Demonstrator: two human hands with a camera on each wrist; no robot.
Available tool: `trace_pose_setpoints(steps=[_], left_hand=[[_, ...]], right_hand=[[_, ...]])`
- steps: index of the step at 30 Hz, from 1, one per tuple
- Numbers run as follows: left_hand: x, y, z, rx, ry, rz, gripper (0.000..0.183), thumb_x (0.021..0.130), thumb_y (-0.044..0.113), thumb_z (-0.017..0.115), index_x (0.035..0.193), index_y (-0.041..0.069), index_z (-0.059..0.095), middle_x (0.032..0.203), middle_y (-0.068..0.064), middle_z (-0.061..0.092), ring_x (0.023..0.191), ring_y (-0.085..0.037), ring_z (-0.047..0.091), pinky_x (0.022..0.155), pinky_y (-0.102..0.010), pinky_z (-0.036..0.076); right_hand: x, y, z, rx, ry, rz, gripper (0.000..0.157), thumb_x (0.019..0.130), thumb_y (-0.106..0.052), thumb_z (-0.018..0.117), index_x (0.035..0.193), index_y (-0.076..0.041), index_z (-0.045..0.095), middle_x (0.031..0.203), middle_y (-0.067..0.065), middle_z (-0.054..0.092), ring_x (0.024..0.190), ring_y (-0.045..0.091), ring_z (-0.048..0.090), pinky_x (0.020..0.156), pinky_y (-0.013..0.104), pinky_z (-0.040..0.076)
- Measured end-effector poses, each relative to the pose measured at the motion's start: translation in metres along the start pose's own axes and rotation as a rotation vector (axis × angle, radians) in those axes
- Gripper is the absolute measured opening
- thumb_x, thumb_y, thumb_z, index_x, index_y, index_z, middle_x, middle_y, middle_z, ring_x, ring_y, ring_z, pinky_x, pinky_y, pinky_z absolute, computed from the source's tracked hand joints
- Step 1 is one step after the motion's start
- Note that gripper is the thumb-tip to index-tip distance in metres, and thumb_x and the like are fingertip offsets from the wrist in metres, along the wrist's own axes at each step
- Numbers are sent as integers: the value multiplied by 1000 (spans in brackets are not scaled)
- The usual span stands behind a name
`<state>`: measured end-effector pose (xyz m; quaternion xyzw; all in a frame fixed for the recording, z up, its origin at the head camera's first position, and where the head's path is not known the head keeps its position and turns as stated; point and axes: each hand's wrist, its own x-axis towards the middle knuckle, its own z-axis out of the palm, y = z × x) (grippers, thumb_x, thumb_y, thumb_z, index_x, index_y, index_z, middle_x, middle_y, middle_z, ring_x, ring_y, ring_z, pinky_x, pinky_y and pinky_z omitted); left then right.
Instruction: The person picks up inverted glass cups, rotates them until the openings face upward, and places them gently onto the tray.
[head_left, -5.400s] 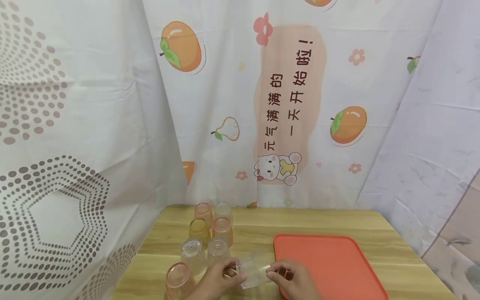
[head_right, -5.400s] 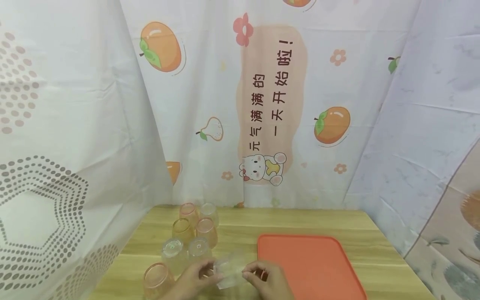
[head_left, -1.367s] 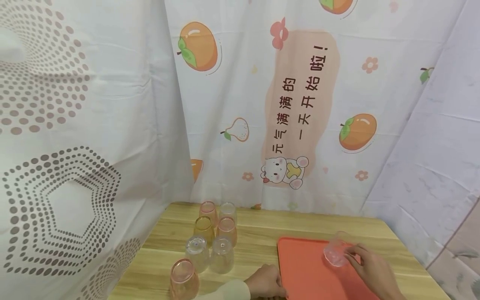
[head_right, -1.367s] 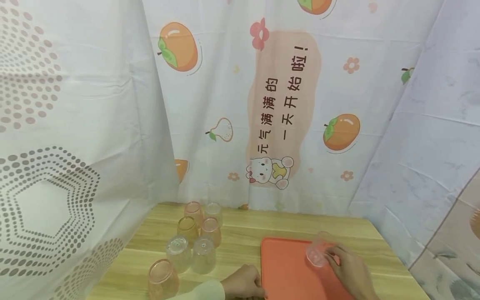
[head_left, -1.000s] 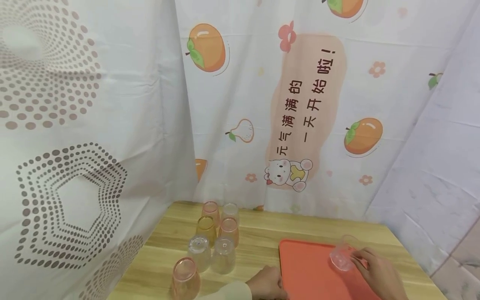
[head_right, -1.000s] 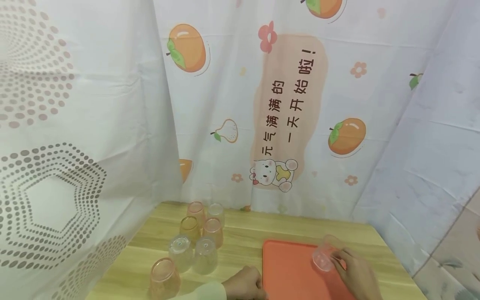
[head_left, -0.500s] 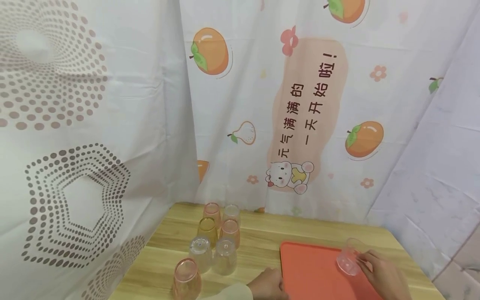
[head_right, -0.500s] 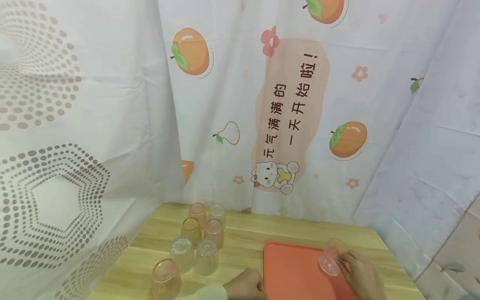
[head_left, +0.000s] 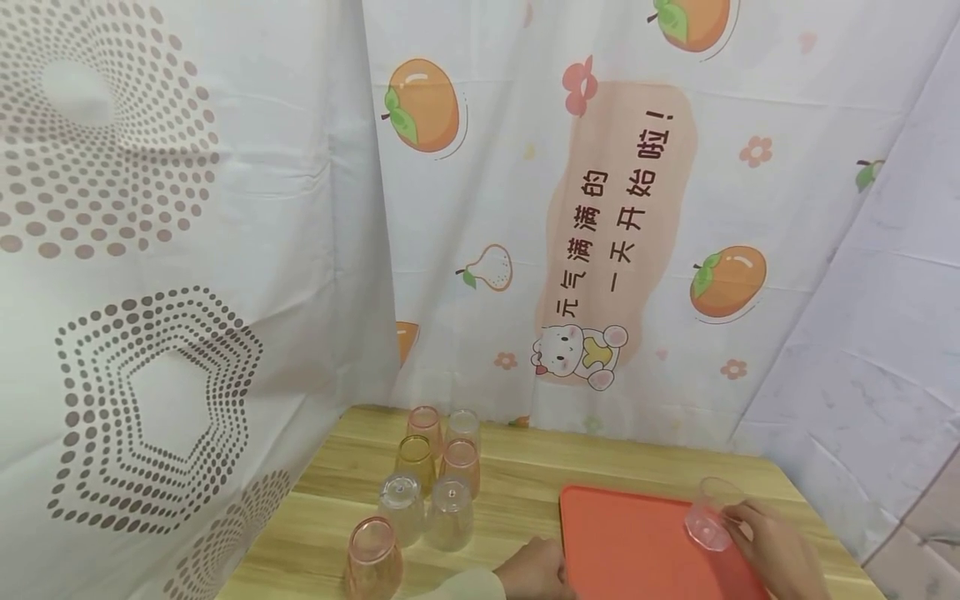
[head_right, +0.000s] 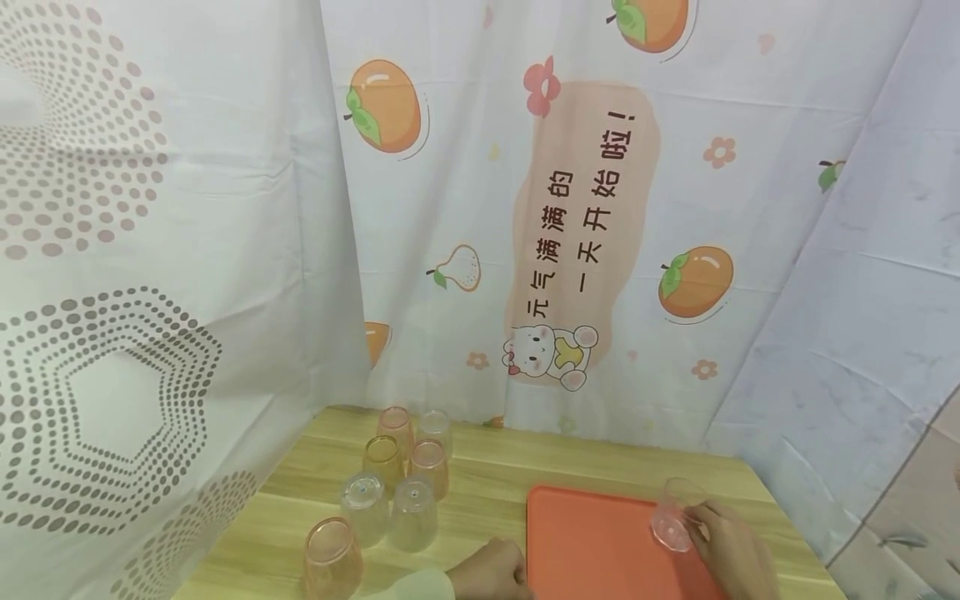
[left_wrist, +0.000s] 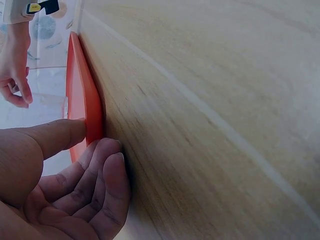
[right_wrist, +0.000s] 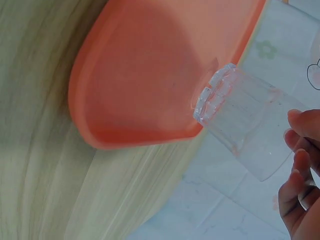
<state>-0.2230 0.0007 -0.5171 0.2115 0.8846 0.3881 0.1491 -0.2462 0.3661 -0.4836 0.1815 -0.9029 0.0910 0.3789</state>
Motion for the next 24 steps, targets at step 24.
trace_pose_setpoints(steps=[24], left_hand=[[3,-1,4,154,-7,77,49,76,24,76,41,12,45,34,10,29,30,-3,19,31,-18,19]], right_hand=[[6,15,13,2,-57,36,23,62,-8,82,80,-15,70,77,-7,63,63,17,62,47,29,44]])
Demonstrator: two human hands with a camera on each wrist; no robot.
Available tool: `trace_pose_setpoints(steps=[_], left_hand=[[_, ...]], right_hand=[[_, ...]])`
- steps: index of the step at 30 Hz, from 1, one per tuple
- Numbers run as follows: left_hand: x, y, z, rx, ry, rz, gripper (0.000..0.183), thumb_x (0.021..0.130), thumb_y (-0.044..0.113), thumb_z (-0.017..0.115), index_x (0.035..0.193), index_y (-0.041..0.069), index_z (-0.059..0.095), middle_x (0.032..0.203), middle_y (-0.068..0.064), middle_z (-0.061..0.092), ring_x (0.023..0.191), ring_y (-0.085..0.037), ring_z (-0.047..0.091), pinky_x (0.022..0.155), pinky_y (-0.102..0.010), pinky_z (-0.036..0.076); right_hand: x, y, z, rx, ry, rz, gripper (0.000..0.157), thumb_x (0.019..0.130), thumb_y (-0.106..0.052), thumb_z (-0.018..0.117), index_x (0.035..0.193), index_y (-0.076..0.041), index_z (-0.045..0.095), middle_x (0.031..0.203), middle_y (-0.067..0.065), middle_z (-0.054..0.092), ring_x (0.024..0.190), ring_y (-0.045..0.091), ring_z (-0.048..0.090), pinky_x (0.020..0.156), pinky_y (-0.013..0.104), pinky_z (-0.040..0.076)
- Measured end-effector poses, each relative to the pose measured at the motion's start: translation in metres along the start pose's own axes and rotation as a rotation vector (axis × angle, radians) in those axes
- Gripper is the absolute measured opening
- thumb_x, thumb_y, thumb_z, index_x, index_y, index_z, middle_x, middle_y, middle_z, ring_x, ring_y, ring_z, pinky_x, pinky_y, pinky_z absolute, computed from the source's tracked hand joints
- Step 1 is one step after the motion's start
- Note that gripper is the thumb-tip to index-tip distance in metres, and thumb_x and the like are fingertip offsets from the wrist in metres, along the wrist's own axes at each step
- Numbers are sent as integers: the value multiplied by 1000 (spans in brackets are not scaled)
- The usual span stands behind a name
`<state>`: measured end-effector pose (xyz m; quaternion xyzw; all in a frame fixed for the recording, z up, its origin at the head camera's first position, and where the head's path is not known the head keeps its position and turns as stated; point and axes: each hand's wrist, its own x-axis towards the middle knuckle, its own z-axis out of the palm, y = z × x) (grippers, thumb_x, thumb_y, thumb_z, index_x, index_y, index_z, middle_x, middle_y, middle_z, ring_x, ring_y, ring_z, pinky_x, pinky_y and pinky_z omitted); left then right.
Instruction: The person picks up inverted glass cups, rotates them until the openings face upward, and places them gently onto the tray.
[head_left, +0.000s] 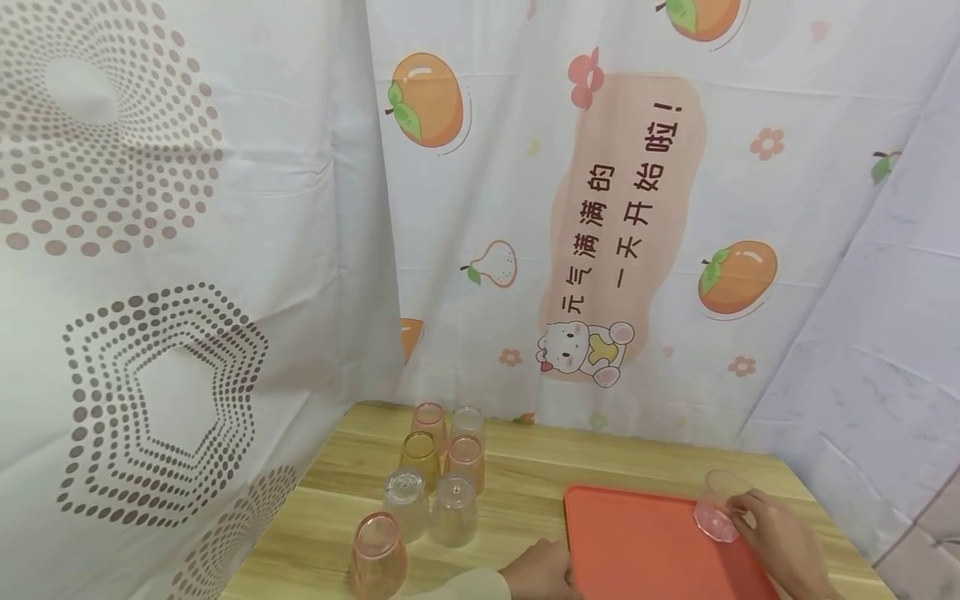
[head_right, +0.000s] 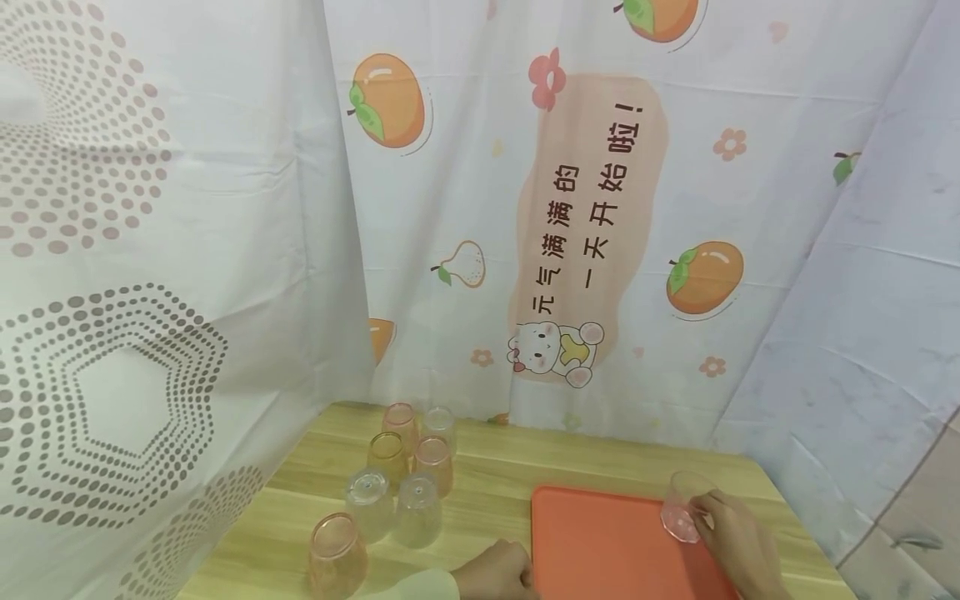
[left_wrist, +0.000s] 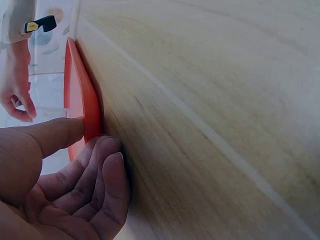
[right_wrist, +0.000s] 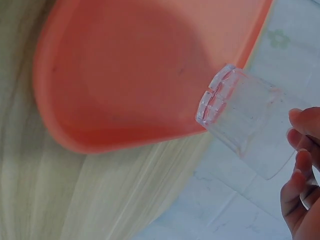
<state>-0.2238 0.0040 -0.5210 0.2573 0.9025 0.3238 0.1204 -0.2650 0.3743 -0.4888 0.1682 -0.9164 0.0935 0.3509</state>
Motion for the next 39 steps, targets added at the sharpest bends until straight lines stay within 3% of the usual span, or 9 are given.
trace_pose_setpoints(steps=[10,17,24,32,39], left_hand=[[1,-3,0,-15,5,14,50,77,25,76,40,12,45,34,10,28,30,-2,18,30,-16,17],[-1,1,-2,-26,9,-12,44,77,23,77,44,14,50,36,11,35,32,-2,24,32,-18,24],[-3,2,-2,-54,6,-12,47,76,21,77,42,12,45,35,10,29,31,-2,20,31,-17,18],[-2,1,-2,-38,-8,-9,52,77,21,75,40,12,40,34,11,24,30,-3,16,30,-17,15],[0,-2,0,1,6,19,50,77,23,75,41,13,42,35,11,26,31,-2,17,30,-16,16]], right_hand=[[2,-2,1,-10,1,8,24,61,-9,82,80,-16,70,76,-8,61,60,16,61,45,30,42],[4,-4,1,-14,7,8,26,60,-7,83,81,-15,69,76,-7,61,60,18,61,45,30,41],[2,-8,-1,-2,26,13,27,61,-9,84,83,-15,70,78,-5,60,55,15,58,43,28,38],[1,-13,-4,9,109,-71,29,55,-3,81,80,-13,69,77,-4,59,49,6,50,41,25,36],[1,-33,-6,50,98,-93,25,61,-7,81,80,-15,69,79,-6,57,52,0,48,45,19,36]])
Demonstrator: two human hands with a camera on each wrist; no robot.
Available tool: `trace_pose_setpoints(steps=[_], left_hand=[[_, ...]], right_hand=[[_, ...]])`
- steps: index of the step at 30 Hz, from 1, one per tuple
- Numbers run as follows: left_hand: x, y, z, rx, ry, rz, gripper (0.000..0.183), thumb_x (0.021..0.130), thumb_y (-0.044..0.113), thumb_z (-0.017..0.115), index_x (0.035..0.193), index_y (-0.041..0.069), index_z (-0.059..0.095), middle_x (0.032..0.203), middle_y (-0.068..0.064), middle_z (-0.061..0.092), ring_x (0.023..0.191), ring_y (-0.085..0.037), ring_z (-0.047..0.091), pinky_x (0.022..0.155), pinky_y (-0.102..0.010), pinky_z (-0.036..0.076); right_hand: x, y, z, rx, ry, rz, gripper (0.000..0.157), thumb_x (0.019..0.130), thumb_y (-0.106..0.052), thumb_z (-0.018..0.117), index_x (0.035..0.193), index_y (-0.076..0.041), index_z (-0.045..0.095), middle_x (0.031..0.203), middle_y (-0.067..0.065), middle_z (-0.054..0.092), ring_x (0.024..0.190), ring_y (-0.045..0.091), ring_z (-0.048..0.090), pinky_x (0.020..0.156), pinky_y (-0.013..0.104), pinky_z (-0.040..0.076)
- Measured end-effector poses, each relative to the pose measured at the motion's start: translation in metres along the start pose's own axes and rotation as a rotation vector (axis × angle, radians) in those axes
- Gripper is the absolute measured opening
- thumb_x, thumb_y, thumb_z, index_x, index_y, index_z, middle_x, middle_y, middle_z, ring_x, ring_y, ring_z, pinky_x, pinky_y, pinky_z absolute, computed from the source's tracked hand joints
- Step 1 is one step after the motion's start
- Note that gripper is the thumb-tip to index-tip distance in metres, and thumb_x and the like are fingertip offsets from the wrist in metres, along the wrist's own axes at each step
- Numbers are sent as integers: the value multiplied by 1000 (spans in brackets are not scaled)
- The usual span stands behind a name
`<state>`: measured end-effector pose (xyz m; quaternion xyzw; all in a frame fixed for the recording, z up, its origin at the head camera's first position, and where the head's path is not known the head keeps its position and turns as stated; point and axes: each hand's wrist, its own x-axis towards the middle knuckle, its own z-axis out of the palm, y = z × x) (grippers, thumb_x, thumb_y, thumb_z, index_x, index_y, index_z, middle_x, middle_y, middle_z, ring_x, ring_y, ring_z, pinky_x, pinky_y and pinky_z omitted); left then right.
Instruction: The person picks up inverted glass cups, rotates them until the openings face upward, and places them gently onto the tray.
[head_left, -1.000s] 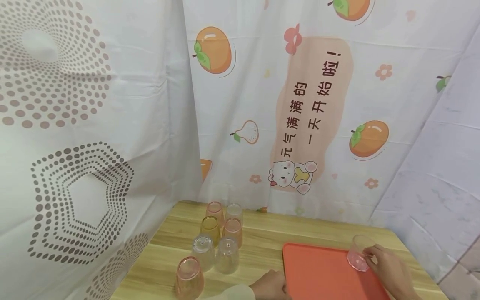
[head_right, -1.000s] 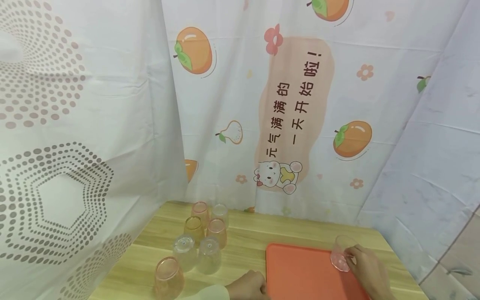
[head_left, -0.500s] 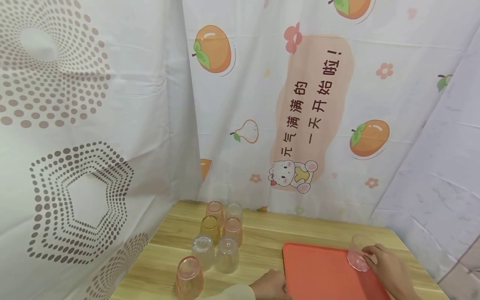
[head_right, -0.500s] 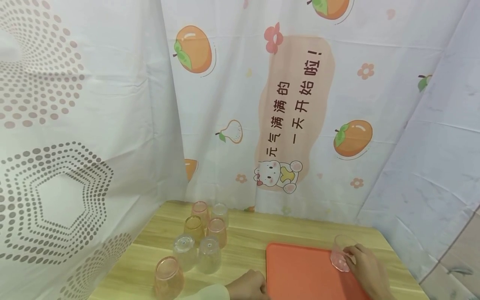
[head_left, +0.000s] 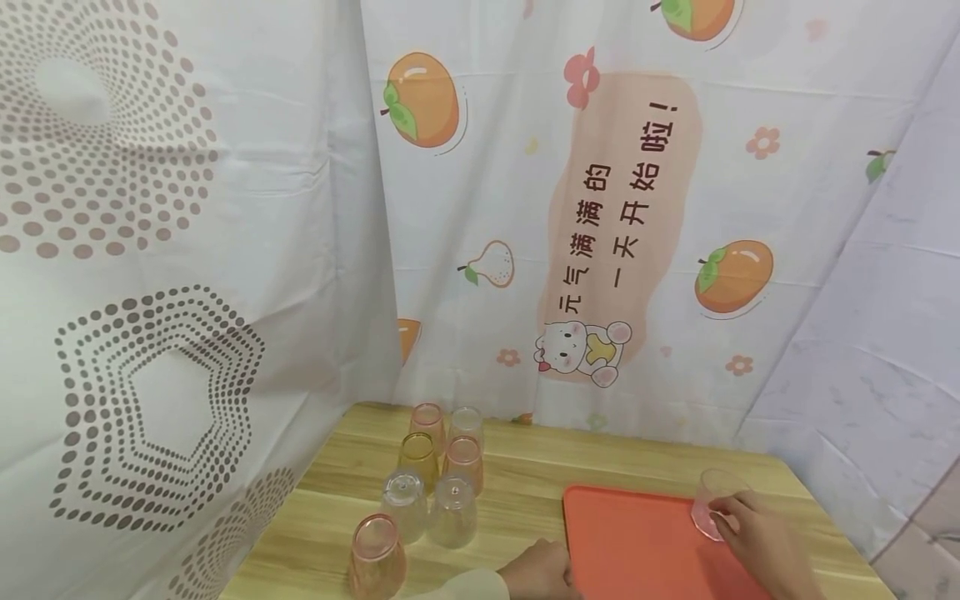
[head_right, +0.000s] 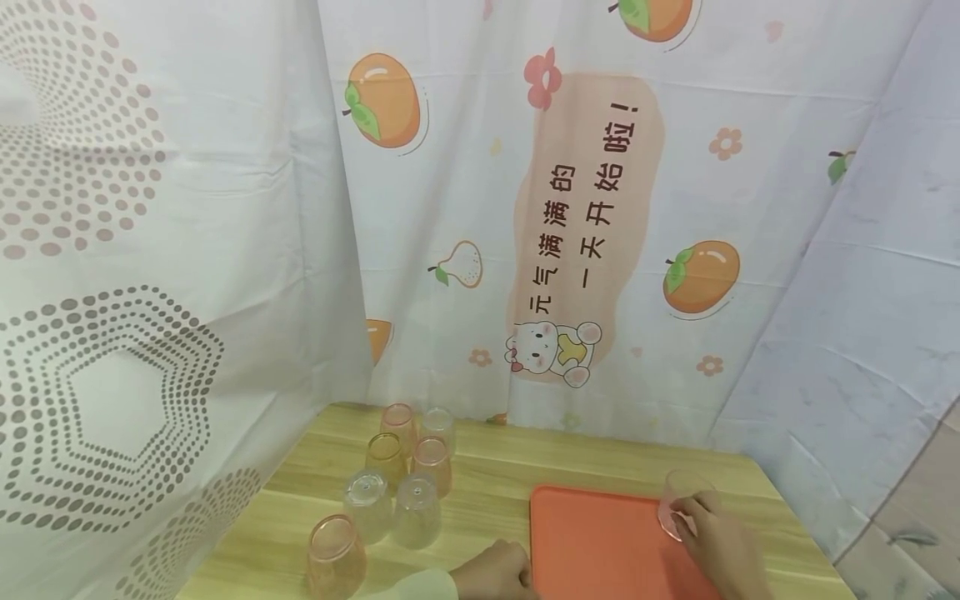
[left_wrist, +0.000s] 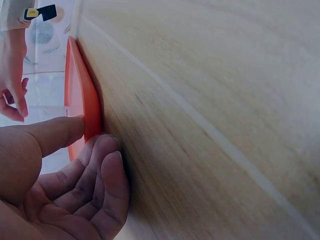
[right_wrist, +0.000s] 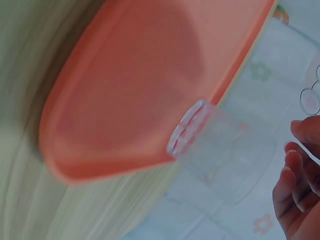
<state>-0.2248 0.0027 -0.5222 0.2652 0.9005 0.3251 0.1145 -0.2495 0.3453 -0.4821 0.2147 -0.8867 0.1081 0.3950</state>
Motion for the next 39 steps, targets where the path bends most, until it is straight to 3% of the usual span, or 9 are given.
trace_pose_setpoints(steps=[8,11,14,18,20,25,28,34,39], left_hand=[[-3,2,-2,-39,-6,0,48,77,19,73,41,13,43,35,12,27,31,-2,18,30,-17,16],[-2,2,-2,-63,-22,-21,46,77,18,72,41,12,43,35,11,27,31,-3,18,30,-18,16],[-2,1,-1,-82,-29,-41,47,77,16,71,41,11,43,35,10,27,31,-4,17,30,-19,15],[-1,0,0,-61,-15,-34,45,77,17,72,41,13,45,35,11,29,31,-3,19,30,-18,17],[-1,0,0,-73,-17,-38,46,78,17,73,41,13,45,35,11,29,31,-3,19,30,-18,17],[-2,0,0,-101,-22,-39,49,79,16,72,41,13,40,35,11,25,31,-4,16,30,-19,15],[-3,1,-2,-107,-24,-40,47,79,16,72,42,12,43,36,10,27,31,-4,18,30,-19,15],[-4,2,-5,-81,-17,-22,44,79,17,72,42,13,49,36,11,31,32,-3,20,31,-18,18],[-4,1,-6,-83,-4,-12,40,78,17,73,44,12,55,36,11,36,32,-2,23,31,-17,20]], right_hand=[[1,-21,9,63,-30,-76,34,57,-4,84,79,-23,66,79,-11,59,60,4,56,48,17,39],[3,-25,14,117,-2,-169,13,79,-26,77,77,-23,65,76,-13,56,61,0,54,52,13,39],[4,-32,17,127,18,-213,31,92,-46,56,75,-23,65,73,-17,54,63,0,51,56,15,39],[1,-49,15,135,-89,-118,13,79,-29,78,77,-24,66,71,-22,52,61,-3,47,53,19,38],[-2,-58,14,157,-180,-46,24,67,-14,84,79,-25,66,72,-23,51,61,-5,45,50,19,38],[-3,-76,14,194,-318,-12,21,71,-13,81,81,-24,66,74,-23,53,62,-3,50,51,20,42],[-4,-84,17,215,-315,-38,20,72,-15,81,80,-25,65,75,-23,52,59,-5,46,50,18,40],[-11,-98,25,264,-200,-130,28,66,-16,85,80,-27,64,75,-25,48,56,-10,34,47,9,28],[-15,-106,28,315,-241,-161,23,71,-20,83,82,-27,65,77,-25,49,57,-10,35,48,8,28]])
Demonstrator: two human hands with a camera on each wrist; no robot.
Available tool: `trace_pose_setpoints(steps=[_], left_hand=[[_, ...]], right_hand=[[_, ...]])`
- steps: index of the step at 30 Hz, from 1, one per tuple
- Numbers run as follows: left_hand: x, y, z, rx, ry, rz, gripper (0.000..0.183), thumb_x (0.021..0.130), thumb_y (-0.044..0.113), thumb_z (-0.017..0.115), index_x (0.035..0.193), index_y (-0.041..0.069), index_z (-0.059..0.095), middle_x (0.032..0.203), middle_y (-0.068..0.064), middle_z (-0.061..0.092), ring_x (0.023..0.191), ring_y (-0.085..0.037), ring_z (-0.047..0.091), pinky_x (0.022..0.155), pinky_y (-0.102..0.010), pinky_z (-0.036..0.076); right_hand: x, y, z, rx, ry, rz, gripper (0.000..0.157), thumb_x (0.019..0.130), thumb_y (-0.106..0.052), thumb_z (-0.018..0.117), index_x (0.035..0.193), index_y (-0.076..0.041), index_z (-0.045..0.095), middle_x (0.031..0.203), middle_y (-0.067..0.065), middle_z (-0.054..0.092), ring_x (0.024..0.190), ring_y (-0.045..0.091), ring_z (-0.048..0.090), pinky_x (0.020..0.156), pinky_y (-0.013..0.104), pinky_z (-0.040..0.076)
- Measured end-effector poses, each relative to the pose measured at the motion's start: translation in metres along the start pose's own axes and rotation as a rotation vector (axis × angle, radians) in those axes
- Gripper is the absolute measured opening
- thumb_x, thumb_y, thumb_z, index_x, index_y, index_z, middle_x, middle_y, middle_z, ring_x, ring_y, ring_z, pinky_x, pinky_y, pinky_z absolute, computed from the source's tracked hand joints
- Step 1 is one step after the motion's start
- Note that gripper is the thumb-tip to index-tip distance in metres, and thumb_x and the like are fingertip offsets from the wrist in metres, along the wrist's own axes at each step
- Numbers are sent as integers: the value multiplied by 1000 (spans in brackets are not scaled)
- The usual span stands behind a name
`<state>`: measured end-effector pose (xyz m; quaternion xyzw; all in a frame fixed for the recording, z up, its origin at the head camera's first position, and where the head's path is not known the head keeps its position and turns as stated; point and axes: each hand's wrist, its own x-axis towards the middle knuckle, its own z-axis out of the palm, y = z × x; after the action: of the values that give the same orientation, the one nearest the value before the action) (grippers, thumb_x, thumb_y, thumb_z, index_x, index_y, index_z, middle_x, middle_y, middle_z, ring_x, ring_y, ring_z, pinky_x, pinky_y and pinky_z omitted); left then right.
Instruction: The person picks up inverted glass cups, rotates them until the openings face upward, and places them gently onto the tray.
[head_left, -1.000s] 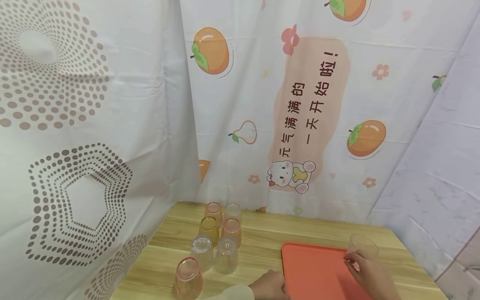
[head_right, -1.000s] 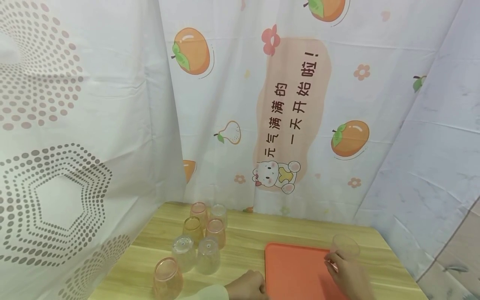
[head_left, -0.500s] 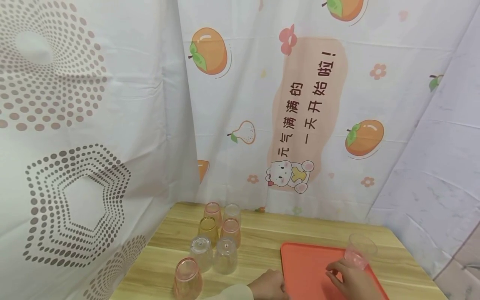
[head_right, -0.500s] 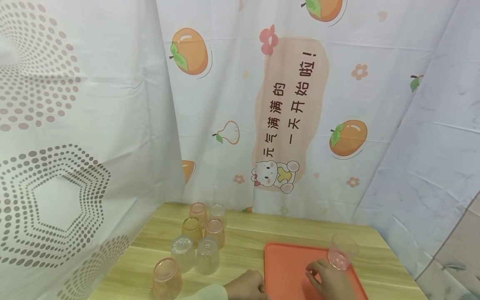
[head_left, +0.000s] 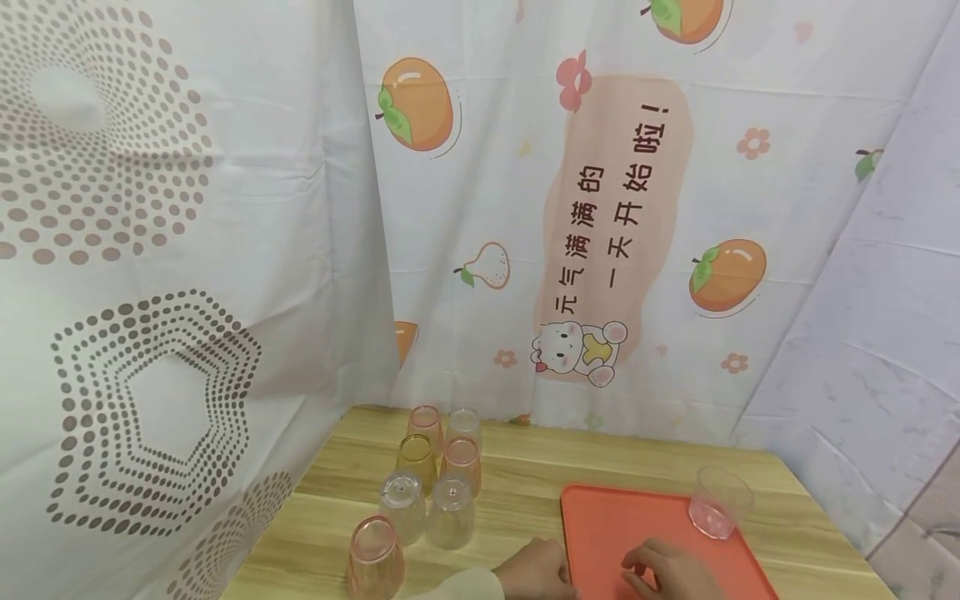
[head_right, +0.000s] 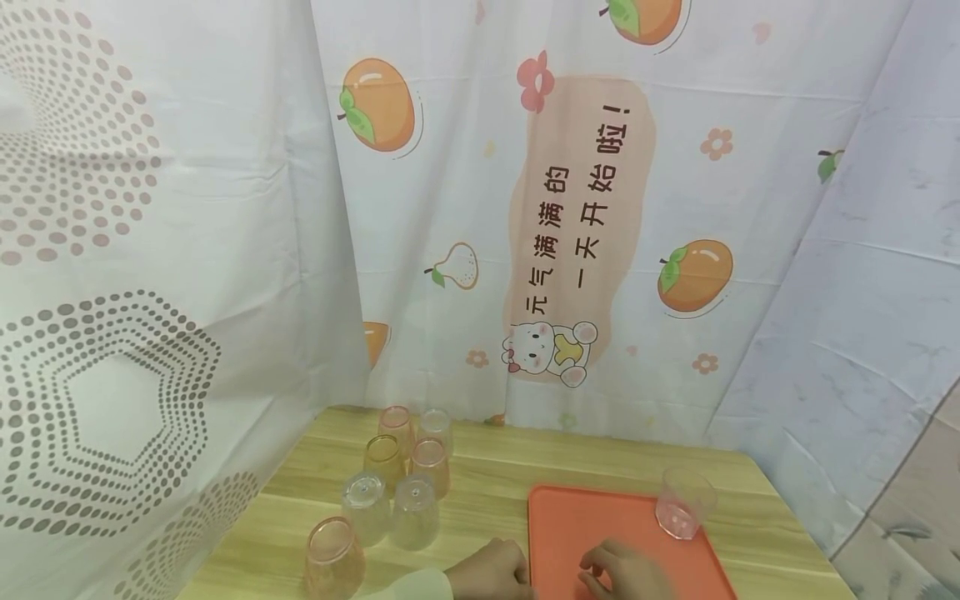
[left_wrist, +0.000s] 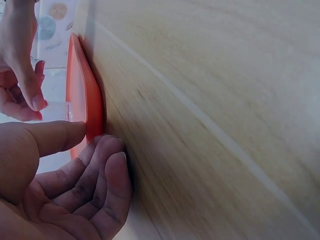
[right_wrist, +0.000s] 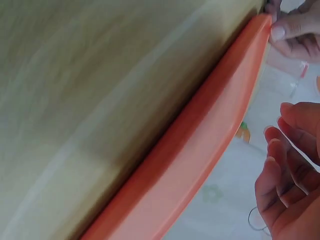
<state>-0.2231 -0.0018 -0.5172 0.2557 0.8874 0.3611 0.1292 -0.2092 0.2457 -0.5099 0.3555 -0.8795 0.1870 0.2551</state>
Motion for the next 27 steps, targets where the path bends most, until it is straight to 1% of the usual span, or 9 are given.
trace_pose_setpoints(steps=[5,9,13,16,19,21,23,26,27], left_hand=[[-3,-1,-4,-11,2,-36,27,78,20,74,53,14,64,44,12,50,39,-3,39,38,-20,35],[-7,0,-9,-55,-4,-69,24,77,20,76,56,15,67,48,11,56,44,-6,46,42,-22,41],[-10,-1,-13,-87,-2,-72,26,78,20,76,55,15,66,47,12,55,41,-6,44,40,-22,38],[-13,-4,-14,-108,-9,-62,29,78,19,74,51,15,63,42,12,48,36,-4,35,35,-21,30],[-15,-7,-16,-107,-11,-44,35,78,16,70,46,15,56,38,12,36,33,-4,24,32,-20,20],[-16,-9,-18,-95,-8,-38,39,78,16,69,44,15,50,37,12,29,33,-4,19,32,-20,16],[-17,-11,-20,-80,-1,-35,41,78,15,69,44,15,45,38,11,27,33,-4,19,32,-21,15],[-20,-11,-25,-67,-1,-39,34,80,16,70,50,12,55,41,11,40,36,-3,32,34,-20,27],[-20,-12,-27,-69,-4,-36,31,81,16,71,53,12,59,43,11,44,38,-3,36,36,-20,31]], right_hand=[[0,-10,2,104,-112,25,10,83,-26,74,88,-26,66,80,-25,48,57,-10,34,46,13,31],[1,-18,8,135,-135,13,8,84,-27,72,88,-27,65,80,-24,50,58,-10,36,47,12,31],[2,-23,16,114,-72,-52,13,80,-26,76,85,-28,64,79,-23,51,62,-10,39,51,7,29],[0,-28,20,131,-48,-54,14,78,-30,77,84,-31,64,78,-24,51,63,-11,42,52,5,29],[-1,-33,22,164,-76,-24,13,79,-33,75,81,-33,62,77,-27,48,63,-11,43,51,7,31],[-1,-36,22,183,-119,12,12,82,-34,73,79,-35,61,77,-29,46,63,-12,42,49,9,32],[-1,-38,23,187,-140,23,12,83,-35,72,78,-35,61,76,-29,44,63,-12,42,49,10,33],[-2,-41,27,166,-130,4,15,82,-34,73,75,-36,60,75,-30,43,62,-12,41,49,8,32],[-2,-45,27,154,-138,18,16,82,-35,73,74,-37,59,74,-29,43,61,-12,40,48,9,31]])
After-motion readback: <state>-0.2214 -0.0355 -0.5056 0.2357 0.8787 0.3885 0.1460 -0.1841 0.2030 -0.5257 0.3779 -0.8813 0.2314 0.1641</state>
